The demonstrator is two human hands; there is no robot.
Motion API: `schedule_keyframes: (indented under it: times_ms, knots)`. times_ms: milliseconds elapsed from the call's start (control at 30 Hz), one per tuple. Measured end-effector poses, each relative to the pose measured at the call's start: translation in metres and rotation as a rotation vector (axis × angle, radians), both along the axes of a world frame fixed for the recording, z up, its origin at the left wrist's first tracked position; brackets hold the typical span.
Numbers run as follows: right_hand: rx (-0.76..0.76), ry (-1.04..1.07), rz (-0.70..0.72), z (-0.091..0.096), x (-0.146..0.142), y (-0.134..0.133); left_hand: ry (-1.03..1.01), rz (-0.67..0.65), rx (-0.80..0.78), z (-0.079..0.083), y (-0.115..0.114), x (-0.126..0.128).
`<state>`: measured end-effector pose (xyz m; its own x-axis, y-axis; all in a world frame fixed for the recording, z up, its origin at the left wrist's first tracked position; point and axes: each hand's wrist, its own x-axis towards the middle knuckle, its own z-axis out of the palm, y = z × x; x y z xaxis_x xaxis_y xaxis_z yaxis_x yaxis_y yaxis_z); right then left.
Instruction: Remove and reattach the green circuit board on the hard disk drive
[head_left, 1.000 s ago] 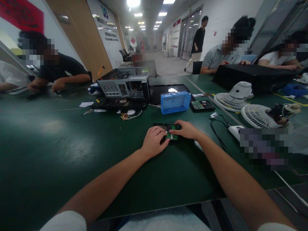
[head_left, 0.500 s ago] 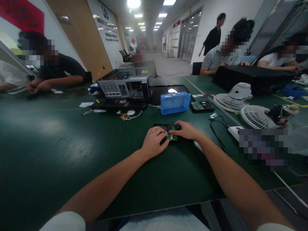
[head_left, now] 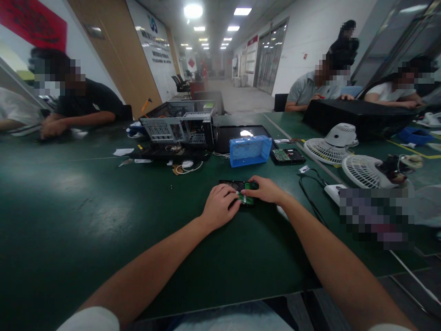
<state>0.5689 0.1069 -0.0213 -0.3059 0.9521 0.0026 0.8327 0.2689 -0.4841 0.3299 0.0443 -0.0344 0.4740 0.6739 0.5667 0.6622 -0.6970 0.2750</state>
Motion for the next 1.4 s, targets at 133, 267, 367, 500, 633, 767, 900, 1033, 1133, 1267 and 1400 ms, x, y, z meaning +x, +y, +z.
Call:
schedule_keyframes:
  times_ms: [133,267,367,500,633,767,900,1033,1133,1267,1400]
  knots:
    - [0.006,0.002,-0.002,0.000,0.000,0.000,-0.015,0.018,0.024,-0.001,0.003,0.004]
    - [0.016,-0.001,0.003,-0.001,0.000,0.000,-0.037,0.044,0.024,-0.003,0.006,0.009]
    - [0.019,-0.002,-0.002,-0.002,0.000,0.001,-0.074,0.065,-0.008,-0.005,0.007,0.011]
    - [0.010,-0.001,-0.012,-0.002,0.001,0.001,-0.134,0.091,-0.059,-0.006,0.008,0.012]
    - [0.017,0.000,-0.013,-0.002,0.001,0.002,-0.146,0.100,-0.076,-0.004,0.008,0.012]
    - [0.006,-0.007,-0.007,-0.003,0.001,0.002,-0.146,0.103,-0.085,-0.003,0.008,0.011]
    - [0.014,0.004,-0.010,-0.002,0.001,0.002,-0.158,0.114,-0.112,-0.003,0.008,0.009]
    - [0.000,0.005,-0.006,0.000,0.001,0.001,-0.157,0.111,-0.123,-0.003,0.008,0.009]
    - [0.000,-0.002,-0.008,0.000,0.001,0.000,-0.158,0.101,-0.120,-0.004,0.009,0.008]
    - [0.003,-0.004,-0.001,-0.002,0.001,0.002,-0.165,0.097,-0.122,-0.008,0.010,0.007]
    - [-0.005,-0.005,0.000,-0.003,0.001,0.003,-0.173,0.097,-0.126,-0.009,0.011,0.006]
